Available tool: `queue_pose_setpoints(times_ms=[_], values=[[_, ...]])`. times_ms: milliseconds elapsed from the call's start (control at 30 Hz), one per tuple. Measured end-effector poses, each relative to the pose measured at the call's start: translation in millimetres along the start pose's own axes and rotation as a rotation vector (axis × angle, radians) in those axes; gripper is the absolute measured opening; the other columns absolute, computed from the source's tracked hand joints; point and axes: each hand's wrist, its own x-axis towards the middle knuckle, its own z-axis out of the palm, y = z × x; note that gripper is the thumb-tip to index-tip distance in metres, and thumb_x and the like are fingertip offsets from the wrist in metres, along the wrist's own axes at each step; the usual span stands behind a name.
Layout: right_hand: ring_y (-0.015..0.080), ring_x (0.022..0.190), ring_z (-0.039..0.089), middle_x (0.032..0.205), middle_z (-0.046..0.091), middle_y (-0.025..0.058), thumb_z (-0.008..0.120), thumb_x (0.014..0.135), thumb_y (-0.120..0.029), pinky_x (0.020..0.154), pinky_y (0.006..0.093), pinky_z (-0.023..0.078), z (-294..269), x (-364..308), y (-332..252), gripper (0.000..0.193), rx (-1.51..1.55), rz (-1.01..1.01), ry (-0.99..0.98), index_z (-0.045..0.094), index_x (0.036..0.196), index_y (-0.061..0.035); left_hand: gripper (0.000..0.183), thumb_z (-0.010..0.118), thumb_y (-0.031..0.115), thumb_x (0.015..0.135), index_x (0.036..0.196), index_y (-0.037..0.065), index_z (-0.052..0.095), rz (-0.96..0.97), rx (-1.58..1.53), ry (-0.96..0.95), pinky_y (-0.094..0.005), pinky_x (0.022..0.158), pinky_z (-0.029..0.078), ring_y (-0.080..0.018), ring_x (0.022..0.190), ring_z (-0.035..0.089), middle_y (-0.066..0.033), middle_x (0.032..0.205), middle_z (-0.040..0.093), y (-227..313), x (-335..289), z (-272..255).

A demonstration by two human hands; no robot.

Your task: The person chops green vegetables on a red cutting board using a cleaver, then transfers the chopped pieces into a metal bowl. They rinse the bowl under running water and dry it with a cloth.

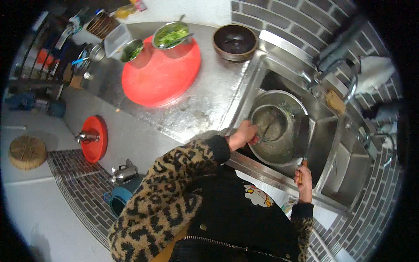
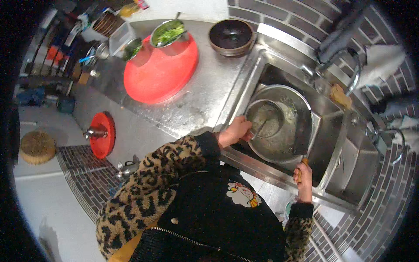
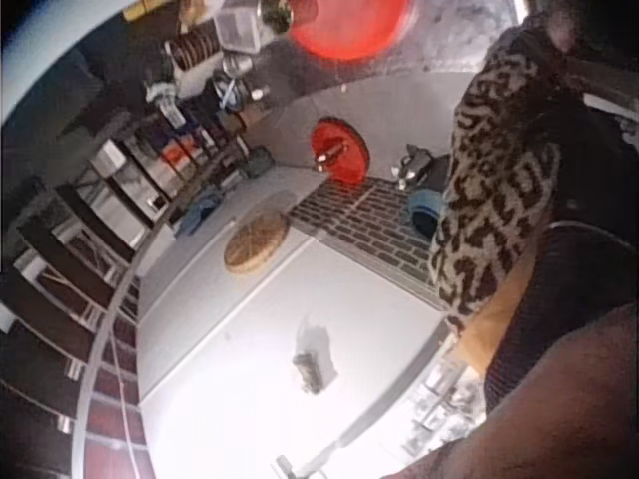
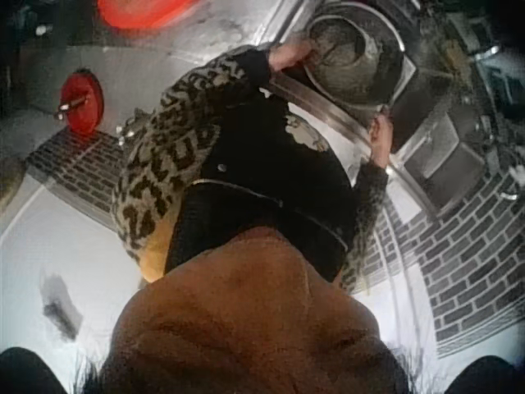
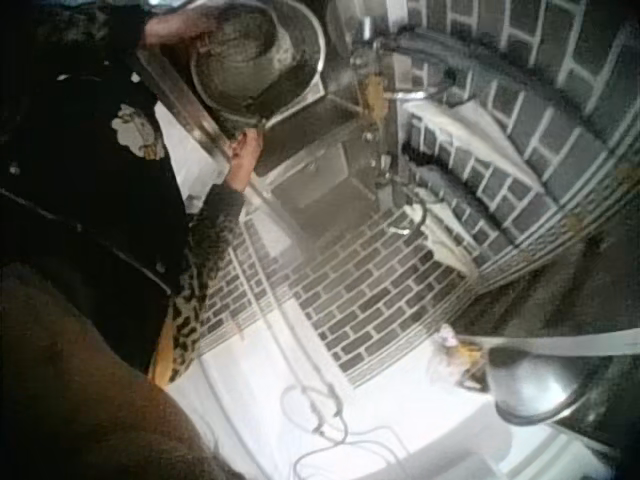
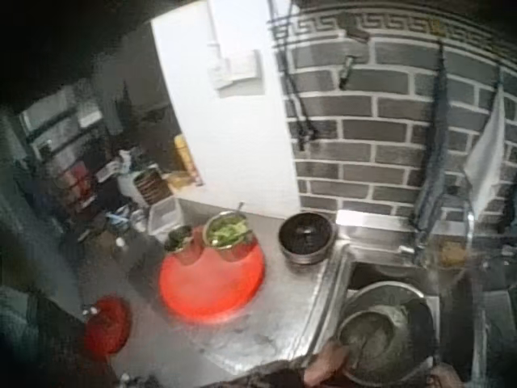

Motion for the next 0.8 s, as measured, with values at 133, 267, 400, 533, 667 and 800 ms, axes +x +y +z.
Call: queue_pose_setpoints(times_ms=[133, 267, 400, 533, 667, 800], values=[[0.0117, 0.037, 0.043, 0.056, 0.049, 0.0010, 0.063, 0.080, -0.020, 0.032, 0.0253, 0.035, 1, 1, 2, 0.018, -0.153, -0.091, -0.066, 0.049, 0.084, -0.0105, 0.020, 0.053, 0.013, 0.089, 0.092, -0.007, 0.049, 0.035, -0.114, -0.012, -0.0333, 0.040, 0.046, -0.0208, 0.050, 0.059, -0.0133, 0.064, 0.058, 10, -17, -9], [0.0113, 0.036, 0.042, 0.055, 0.048, 0.0006, 0.065, 0.080, -0.018, 0.033, 0.0251, 0.034, 7, -1, 4, 0.018, -0.137, -0.103, -0.041, 0.049, 0.082, -0.0097, 0.020, 0.053, 0.010, 0.090, 0.088, -0.010, 0.056, 0.086, -0.033, 0.051, -0.0338, 0.039, 0.048, -0.0213, 0.045, 0.058, -0.0128, 0.058, 0.057, 22, -30, -27], [0.0115, 0.036, 0.045, 0.056, 0.050, 0.0018, 0.062, 0.083, -0.016, 0.032, 0.0240, 0.034, 13, 4, 6, 0.014, -0.379, -0.138, 0.040, 0.050, 0.084, -0.0095, 0.018, 0.052, 0.008, 0.087, 0.091, -0.008, 0.057, 0.177, 0.029, 0.032, -0.0333, 0.038, 0.048, -0.0206, 0.047, 0.060, -0.0137, 0.061, 0.060, 36, -37, -47], [0.0099, 0.037, 0.043, 0.053, 0.047, 0.0002, 0.062, 0.079, -0.013, 0.033, 0.0243, 0.033, 17, 10, 1, 0.012, -0.159, -0.161, -0.020, 0.052, 0.077, -0.0077, 0.020, 0.050, 0.009, 0.087, 0.100, -0.006, 0.055, 0.188, 0.063, 0.075, -0.0274, 0.041, 0.049, -0.0154, 0.047, 0.059, -0.0112, 0.066, 0.061, 48, -43, -72], [0.0137, 0.040, 0.049, 0.056, 0.052, 0.0033, 0.066, 0.080, -0.019, 0.037, 0.0293, 0.037, 35, 11, -4, 0.019, -0.578, -0.277, 0.055, 0.057, 0.080, -0.0024, 0.023, 0.047, 0.006, 0.086, 0.103, -0.007, 0.054, 0.177, 0.002, 0.117, -0.0261, 0.040, 0.050, -0.0150, 0.046, 0.057, -0.0132, 0.068, 0.062, 55, -51, -94], [0.0380, 0.068, 0.064, 0.073, 0.064, 0.0217, 0.068, 0.080, -0.033, 0.060, 0.0449, 0.048, 74, 5, -16, 0.034, -1.090, -0.670, 0.241, 0.063, 0.093, -0.0028, 0.023, 0.047, 0.006, 0.086, 0.104, -0.008, 0.053, 0.128, 0.018, 0.186, -0.0256, 0.041, 0.050, -0.0147, 0.046, 0.057, -0.0123, 0.069, 0.061, 59, -62, -109]])
